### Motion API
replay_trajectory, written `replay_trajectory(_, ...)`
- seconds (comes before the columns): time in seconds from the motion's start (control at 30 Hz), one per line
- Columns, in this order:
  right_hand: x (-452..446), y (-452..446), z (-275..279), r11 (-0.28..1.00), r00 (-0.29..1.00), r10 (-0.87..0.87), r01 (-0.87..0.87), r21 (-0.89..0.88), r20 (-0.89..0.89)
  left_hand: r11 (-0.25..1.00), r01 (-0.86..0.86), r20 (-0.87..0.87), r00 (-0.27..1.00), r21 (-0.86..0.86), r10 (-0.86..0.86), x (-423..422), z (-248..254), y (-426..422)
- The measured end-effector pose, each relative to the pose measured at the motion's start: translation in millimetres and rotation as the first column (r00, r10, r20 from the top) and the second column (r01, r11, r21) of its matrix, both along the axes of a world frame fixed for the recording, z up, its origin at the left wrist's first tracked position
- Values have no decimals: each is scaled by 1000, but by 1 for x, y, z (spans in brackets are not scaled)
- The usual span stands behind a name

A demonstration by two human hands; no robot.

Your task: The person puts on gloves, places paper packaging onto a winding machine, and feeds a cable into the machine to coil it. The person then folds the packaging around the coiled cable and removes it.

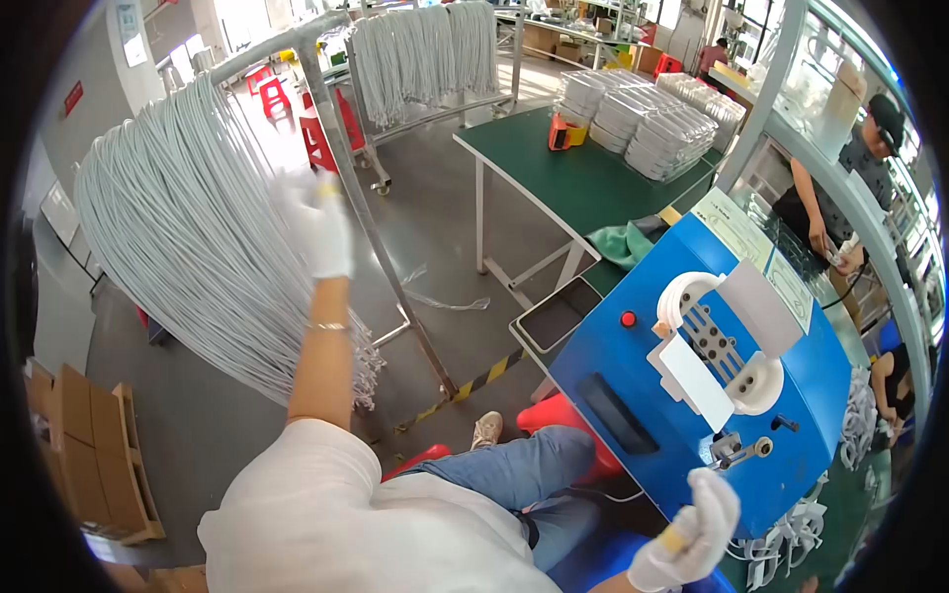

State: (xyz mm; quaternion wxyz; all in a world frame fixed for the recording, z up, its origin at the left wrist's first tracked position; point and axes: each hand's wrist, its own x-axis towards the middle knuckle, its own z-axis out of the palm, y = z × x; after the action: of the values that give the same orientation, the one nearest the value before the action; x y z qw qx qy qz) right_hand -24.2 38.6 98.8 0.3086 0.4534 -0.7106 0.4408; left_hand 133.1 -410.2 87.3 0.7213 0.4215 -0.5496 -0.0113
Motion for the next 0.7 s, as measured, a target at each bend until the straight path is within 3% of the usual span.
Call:
replay_trajectory(0.03,7,-3,-5,998,995,-45,41,53,87,975,-213,71,974,-70,217,22,9,-20)
replay_trajectory(0.07,6,-7,-18,1000,985,9,-7,-13,174,901,-406,125,897,-151,425,39,16,-38)
replay_trajectory(0.1,8,-11,-20,999,982,22,-26,23,189,902,-405,128,896,-150,424,47,21,-50)
replay_trajectory(0.17,13,-16,-22,995,972,49,-68,75,230,992,2,-20,1000,126,1,58,31,-67)
replay_trajectory(0.2,14,-17,-24,995,972,47,-65,70,231,993,5,-19,1000,121,-2,66,33,-77)
replay_trajectory(0.27,17,-17,-29,990,930,103,-131,54,354,851,490,-290,856,190,-428,70,38,-81)
replay_trajectory(0.33,18,-18,-32,990,934,79,-116,86,350,867,451,-286,877,213,-386,69,44,-64)
replay_trajectory(0.37,18,-18,-35,988,918,92,-132,78,386,997,54,-29,998,59,-52,66,51,-47)
replay_trajectory(0.4,18,-17,-37,987,900,106,-148,67,422,932,-308,155,928,-190,339,66,59,-37)
replay_trajectory(0.43,20,-17,-37,986,892,78,-135,99,446,932,-309,155,928,-190,339,67,68,-35)
replay_trajectory(0.5,22,-18,-37,983,882,87,-152,106,464,717,-597,160,717,-360,678,72,76,-37)
replay_trajectory(0.53,22,-19,-39,981,873,99,-166,99,478,715,-602,167,712,-356,682,78,76,-45)
replay_trajectory(0.57,21,-19,-43,983,885,97,-158,98,454,862,-494,228,832,-109,506,86,77,-57)
replay_trajectory(0.6,22,-20,-44,983,885,97,-157,97,456,930,-338,230,926,147,300,94,78,-65)
replay_trajectory(0.7,23,-22,-45,977,888,125,-187,98,443,953,-297,319,911,68,261,105,76,-74)
